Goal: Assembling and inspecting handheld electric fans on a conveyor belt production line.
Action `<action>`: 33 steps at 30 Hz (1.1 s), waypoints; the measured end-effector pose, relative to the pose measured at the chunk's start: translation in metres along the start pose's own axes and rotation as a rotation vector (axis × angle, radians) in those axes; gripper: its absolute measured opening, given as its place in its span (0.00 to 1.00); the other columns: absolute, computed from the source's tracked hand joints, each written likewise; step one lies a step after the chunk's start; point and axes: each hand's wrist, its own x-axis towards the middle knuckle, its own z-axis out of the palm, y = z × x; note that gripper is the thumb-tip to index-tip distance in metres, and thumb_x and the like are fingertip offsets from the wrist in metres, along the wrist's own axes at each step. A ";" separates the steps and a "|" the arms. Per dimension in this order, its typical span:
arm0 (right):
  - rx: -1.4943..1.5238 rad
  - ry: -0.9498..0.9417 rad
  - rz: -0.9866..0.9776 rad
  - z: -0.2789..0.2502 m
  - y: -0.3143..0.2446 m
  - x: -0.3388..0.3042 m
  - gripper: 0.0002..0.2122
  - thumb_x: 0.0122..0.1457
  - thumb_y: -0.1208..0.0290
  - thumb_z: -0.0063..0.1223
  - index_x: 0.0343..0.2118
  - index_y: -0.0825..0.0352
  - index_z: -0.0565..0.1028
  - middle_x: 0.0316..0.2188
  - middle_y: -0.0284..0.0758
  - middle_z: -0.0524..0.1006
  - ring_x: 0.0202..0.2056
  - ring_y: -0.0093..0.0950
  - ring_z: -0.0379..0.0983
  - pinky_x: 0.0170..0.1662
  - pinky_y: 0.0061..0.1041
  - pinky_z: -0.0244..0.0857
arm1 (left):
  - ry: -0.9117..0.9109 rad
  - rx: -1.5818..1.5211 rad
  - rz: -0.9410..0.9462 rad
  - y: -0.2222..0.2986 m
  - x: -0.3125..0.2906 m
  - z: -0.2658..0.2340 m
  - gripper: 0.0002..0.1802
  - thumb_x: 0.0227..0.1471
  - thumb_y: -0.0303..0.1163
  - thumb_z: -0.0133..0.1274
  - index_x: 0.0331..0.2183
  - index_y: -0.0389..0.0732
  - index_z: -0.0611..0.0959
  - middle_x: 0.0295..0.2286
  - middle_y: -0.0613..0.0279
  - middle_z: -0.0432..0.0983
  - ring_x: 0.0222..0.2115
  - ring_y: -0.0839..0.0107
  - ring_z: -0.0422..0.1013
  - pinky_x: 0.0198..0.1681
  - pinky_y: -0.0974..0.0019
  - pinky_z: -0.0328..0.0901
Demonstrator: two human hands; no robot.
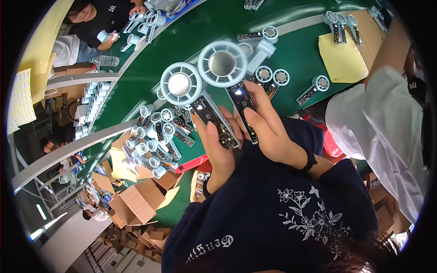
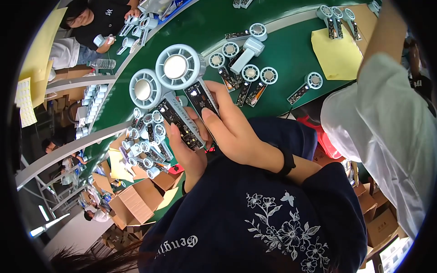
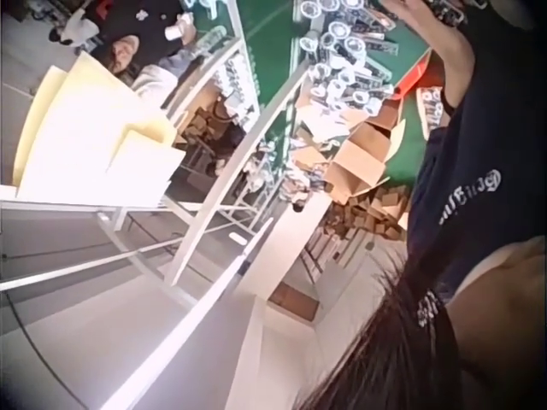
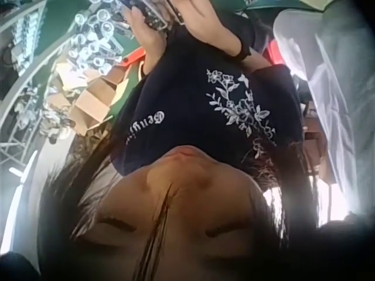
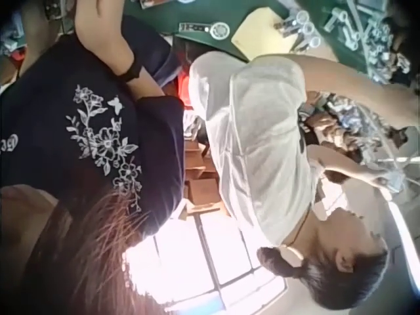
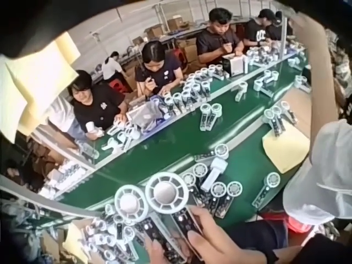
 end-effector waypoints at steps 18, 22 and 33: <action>-0.058 0.013 -0.120 0.003 0.016 0.009 0.19 0.64 0.68 0.30 0.55 0.71 0.51 0.30 0.35 0.64 0.20 0.17 0.59 0.23 0.15 0.57 | -0.050 0.006 0.001 0.001 0.001 -0.008 0.29 0.58 0.47 0.36 0.53 0.37 0.54 0.32 0.56 0.65 0.17 0.74 0.64 0.14 0.74 0.59; -0.056 -0.027 -0.106 -0.003 0.013 0.010 0.19 0.64 0.67 0.30 0.55 0.71 0.51 0.31 0.35 0.64 0.20 0.17 0.59 0.24 0.14 0.57 | -0.048 -0.008 -0.037 0.001 0.002 -0.007 0.30 0.58 0.47 0.37 0.53 0.37 0.53 0.32 0.55 0.65 0.17 0.73 0.65 0.15 0.74 0.60; -0.093 -0.016 -0.114 -0.005 0.008 0.009 0.19 0.63 0.69 0.31 0.55 0.72 0.51 0.33 0.36 0.65 0.22 0.15 0.59 0.26 0.14 0.57 | -0.062 -0.017 -0.023 -0.004 0.003 -0.006 0.29 0.59 0.46 0.36 0.52 0.36 0.53 0.32 0.55 0.65 0.17 0.74 0.64 0.15 0.74 0.60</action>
